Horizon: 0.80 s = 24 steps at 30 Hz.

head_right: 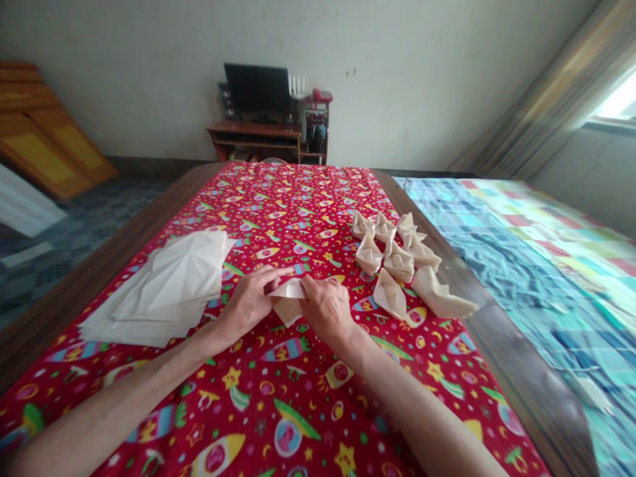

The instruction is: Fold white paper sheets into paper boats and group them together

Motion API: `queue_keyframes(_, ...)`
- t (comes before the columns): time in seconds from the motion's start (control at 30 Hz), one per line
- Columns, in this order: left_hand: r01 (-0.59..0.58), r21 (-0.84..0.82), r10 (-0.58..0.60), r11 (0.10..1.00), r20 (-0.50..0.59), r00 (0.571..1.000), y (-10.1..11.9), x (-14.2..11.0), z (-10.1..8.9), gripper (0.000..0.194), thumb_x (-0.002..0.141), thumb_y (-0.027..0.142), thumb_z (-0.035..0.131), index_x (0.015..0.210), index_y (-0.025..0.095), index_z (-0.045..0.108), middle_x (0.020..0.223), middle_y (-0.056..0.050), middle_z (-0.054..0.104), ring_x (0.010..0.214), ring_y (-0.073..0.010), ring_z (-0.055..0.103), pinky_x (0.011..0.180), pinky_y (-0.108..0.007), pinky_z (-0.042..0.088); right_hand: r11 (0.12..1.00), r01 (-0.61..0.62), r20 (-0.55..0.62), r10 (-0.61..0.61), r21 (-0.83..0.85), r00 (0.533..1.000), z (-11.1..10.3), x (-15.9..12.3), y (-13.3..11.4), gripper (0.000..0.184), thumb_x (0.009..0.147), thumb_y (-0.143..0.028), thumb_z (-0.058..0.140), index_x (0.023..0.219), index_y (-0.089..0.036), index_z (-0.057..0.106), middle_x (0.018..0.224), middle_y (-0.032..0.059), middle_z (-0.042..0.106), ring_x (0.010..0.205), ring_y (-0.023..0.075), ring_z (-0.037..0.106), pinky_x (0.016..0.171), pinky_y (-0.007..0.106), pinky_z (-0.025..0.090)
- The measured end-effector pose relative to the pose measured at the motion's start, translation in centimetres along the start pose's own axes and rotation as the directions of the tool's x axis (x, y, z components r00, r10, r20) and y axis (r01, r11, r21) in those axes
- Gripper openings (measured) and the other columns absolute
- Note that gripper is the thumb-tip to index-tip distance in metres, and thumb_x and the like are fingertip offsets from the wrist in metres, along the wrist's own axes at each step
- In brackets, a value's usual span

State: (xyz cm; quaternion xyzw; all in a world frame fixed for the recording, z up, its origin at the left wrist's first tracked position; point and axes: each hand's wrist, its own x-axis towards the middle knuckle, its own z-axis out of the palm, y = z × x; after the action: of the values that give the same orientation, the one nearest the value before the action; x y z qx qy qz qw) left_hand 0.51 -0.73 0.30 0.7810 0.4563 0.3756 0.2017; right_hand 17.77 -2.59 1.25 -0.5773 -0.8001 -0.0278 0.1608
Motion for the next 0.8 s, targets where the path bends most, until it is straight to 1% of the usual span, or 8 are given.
queue_keyframes(0.1,-0.035,0.056,0.032,0.998,0.056,0.998,-0.8,-0.8,0.1,0.032,0.080,0.006,0.055,0.105,0.020,0.068,0.083,-0.001,0.058,0.072,-0.0114,0.055,0.066,-0.021,0.045,1.000,0.023,0.032,-0.022,-0.013,0.999,0.3,-0.6,0.3,0.012,0.084,-0.021,0.052,0.089,-0.022,0.063,0.071,0.0005,0.066,0.061,0.0131,0.055,0.053,0.026,0.021)
queue_keyframes(0.17,-0.062,0.133,0.047,0.989,0.113,0.993,-0.9,-1.4,-0.1,0.032,0.083,0.007,0.051,0.106,0.023,0.068,0.088,-0.001,0.058,0.079,-0.0129,0.057,0.070,-0.022,0.046,0.996,0.079,0.049,-0.078,-0.026,0.996,0.3,-0.9,0.4,0.014,0.086,-0.019,0.050,0.090,-0.021,0.063,0.075,0.0018,0.064,0.066,0.0135,0.054,0.054,0.026,0.023)
queue_keyframes(0.23,-0.125,0.218,0.083,0.968,0.190,0.978,-0.7,-1.7,-0.4,0.037,0.086,0.008,0.048,0.115,0.025,0.063,0.092,-0.002,0.056,0.084,-0.0142,0.056,0.072,-0.023,0.046,0.989,0.144,0.063,-0.141,-0.040,0.988,0.1,-1.2,0.6,0.016,0.088,-0.018,0.048,0.094,-0.021,0.063,0.080,0.0033,0.062,0.072,0.0148,0.053,0.055,0.026,0.025)
queue_keyframes(0.33,-0.248,0.317,0.144,0.915,0.318,0.937,-0.2,-1.7,-0.8,0.043,0.088,0.012,0.044,0.129,0.024,0.051,0.094,-0.003,0.052,0.086,-0.0164,0.054,0.072,-0.026,0.046,0.979,0.197,0.087,-0.192,-0.059,0.978,-0.2,-1.5,0.6,0.019,0.092,-0.020,0.044,0.100,-0.021,0.062,0.084,0.0045,0.059,0.078,0.0163,0.050,0.056,0.027,0.027)
queue_keyframes(0.43,-0.329,0.387,0.167,0.861,0.397,0.903,0.2,-1.2,-1.0,0.045,0.088,0.013,0.045,0.132,0.022,0.046,0.096,-0.005,0.050,0.087,-0.0182,0.052,0.074,-0.029,0.047,0.974,0.215,0.102,-0.206,-0.077,0.973,-0.4,-1.8,0.6,0.020,0.093,-0.021,0.043,0.102,-0.021,0.061,0.086,0.0047,0.058,0.080,0.0169,0.049,0.056,0.027,0.028)
queue_keyframes(0.53,-0.380,0.454,0.169,0.806,0.439,0.883,0.6,-0.9,-1.2,0.041,0.089,0.016,0.045,0.129,0.022,0.049,0.097,-0.005,0.050,0.088,-0.0198,0.051,0.075,-0.031,0.047,0.966,0.236,0.100,-0.226,-0.104,0.969,-0.3,-2.0,0.7,0.018,0.093,-0.019,0.043,0.093,-0.020,0.061,0.085,0.0046,0.057,0.078,0.0165,0.048,0.055,0.027,0.029)
queue_keyframes(0.63,-0.398,0.508,0.156,0.764,0.453,0.878,1.0,-1.0,-1.6,0.035,0.090,0.018,0.044,0.124,0.020,0.051,0.096,-0.005,0.051,0.086,-0.0203,0.051,0.073,-0.032,0.047,0.953,0.270,0.070,-0.263,-0.140,0.962,0.0,-2.3,0.8,0.016,0.092,-0.016,0.045,0.089,-0.018,0.061,0.083,0.0046,0.057,0.077,0.0167,0.047,0.056,0.027,0.030)
queue_keyframes(0.8,-0.408,0.508,0.149,0.759,0.475,0.867,1.3,-1.6,-1.7,0.035,0.090,0.016,0.043,0.124,0.019,0.050,0.096,-0.005,0.052,0.087,-0.0202,0.052,0.074,-0.032,0.046,0.943,0.302,0.041,-0.299,-0.141,0.953,0.1,-2.7,0.9,0.015,0.089,-0.014,0.047,0.089,-0.018,0.061,0.080,0.0045,0.056,0.074,0.0167,0.047,0.054,0.028,0.031)
